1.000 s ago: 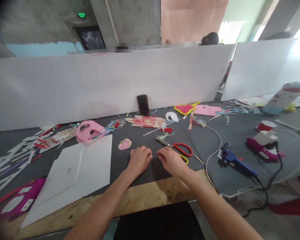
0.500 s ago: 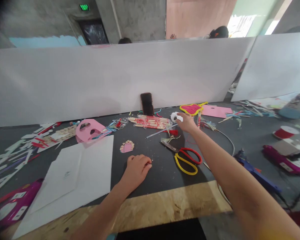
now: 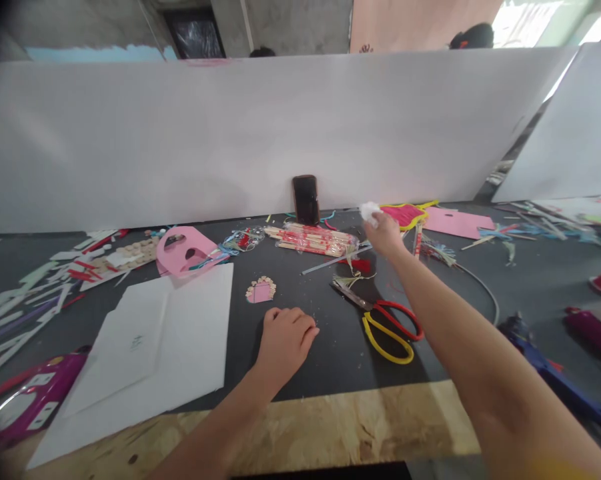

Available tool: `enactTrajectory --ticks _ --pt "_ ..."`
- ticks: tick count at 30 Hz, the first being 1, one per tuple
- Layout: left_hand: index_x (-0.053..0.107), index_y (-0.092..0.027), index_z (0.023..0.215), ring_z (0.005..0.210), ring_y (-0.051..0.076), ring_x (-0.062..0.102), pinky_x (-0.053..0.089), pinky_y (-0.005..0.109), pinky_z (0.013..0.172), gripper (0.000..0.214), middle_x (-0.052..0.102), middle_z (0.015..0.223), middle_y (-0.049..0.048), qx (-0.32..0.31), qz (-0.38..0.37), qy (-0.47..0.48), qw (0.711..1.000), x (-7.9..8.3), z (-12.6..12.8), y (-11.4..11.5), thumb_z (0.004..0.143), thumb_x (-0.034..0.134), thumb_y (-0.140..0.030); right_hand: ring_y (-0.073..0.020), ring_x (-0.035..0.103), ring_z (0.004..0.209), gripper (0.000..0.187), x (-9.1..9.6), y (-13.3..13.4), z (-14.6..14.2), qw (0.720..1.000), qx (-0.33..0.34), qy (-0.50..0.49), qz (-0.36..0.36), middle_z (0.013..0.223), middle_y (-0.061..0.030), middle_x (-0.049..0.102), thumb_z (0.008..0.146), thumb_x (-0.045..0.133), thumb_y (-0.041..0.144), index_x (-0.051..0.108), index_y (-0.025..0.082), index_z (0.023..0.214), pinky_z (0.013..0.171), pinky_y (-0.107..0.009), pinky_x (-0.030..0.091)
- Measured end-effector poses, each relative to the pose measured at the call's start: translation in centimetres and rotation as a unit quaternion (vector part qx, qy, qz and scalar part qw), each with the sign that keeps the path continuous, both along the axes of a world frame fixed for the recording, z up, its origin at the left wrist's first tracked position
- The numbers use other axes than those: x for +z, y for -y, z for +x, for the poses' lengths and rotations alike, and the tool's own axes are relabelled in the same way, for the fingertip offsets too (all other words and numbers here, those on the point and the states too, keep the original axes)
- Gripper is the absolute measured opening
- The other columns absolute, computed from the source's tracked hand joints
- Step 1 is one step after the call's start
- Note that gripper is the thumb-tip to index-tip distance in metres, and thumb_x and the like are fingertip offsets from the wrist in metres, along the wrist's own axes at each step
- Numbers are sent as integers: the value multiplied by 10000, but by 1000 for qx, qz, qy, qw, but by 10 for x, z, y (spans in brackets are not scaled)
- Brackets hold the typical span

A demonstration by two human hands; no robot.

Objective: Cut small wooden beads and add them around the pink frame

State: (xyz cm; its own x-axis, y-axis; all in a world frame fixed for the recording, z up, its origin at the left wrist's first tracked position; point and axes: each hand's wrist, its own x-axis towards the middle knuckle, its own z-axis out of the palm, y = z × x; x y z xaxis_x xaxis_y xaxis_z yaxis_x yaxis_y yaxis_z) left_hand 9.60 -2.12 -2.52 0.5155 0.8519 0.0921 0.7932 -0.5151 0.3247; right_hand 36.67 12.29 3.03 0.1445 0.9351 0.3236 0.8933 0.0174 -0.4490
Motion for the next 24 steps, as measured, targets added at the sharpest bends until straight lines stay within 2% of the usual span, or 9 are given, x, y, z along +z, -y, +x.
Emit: enactTrajectory --ticks 2,4,7,9,12,15,18,21,24 --pt "611 -218 896 895 218 559 337 420 843 245 630 936 39 -2 6 -20 1000 0 0 0 937 381 -293 -193 573 989 292 11 14 -5 998 -50 2 29 1187 -76 562 922 505 366 556 197 1155 847 -411 487" --pt "602 -208 907 895 228 558 353 416 821 223 619 942 49 -8 8 -41 999 1 0 -1 931 390 -272 -197 580 946 301 17 33 -18 998 -49 8 41 1111 -74 590 911 516 364 548 179 1146 828 -411 482" --pt "600 -202 908 897 237 559 368 414 812 203 610 937 56 -18 4 -54 998 4 -2 -1 923 409 -267 -203 590 855 379 11 59 -53 998 45 24 30 1012 -70 630 851 570 266 504 189 1215 764 -351 483" --pt "607 -199 908 902 237 558 378 406 812 207 607 941 60 -25 3 -53 998 6 -6 1 923 413 -271 -195 589 915 358 0 68 -78 989 136 44 21 1048 -49 629 840 558 203 532 218 1197 800 -313 466" --pt "618 -202 922 913 232 551 394 385 813 188 610 958 56 -36 1 -47 998 9 -14 5 907 461 -303 -182 572 985 244 -22 65 -110 971 227 71 14 1083 -72 613 866 471 128 630 201 1036 847 -290 441" --pt "627 -203 931 923 222 543 406 359 823 145 616 962 43 -53 -6 -25 998 9 -23 9 868 543 -304 -205 566 993 191 -40 59 -128 955 283 94 5 1028 -95 626 835 519 107 640 148 976 897 -367 421" --pt "627 -200 931 920 203 538 411 336 831 134 618 956 34 -58 -5 -9 998 8 -28 12 886 513 -253 -227 555 1011 196 -52 74 -131 934 340 107 -5 1040 -109 629 803 572 127 640 133 987 930 -420 403" --pt "623 -191 926 925 209 532 408 344 834 150 617 954 46 -43 7 4 999 6 -28 14 895 499 -269 -215 542 1038 279 -55 104 -120 920 377 107 -11 1110 -114 614 816 505 92 641 163 1049 937 -385 412" --pt "621 -182 903 918 228 531 404 367 825 143 620 945 56 -23 17 18 999 5 -25 15 883 514 -276 -178 575 985 340 -49 125 -103 914 392 102 -29 1049 -79 636 775 465 19 660 183 1000 901 -319 441"
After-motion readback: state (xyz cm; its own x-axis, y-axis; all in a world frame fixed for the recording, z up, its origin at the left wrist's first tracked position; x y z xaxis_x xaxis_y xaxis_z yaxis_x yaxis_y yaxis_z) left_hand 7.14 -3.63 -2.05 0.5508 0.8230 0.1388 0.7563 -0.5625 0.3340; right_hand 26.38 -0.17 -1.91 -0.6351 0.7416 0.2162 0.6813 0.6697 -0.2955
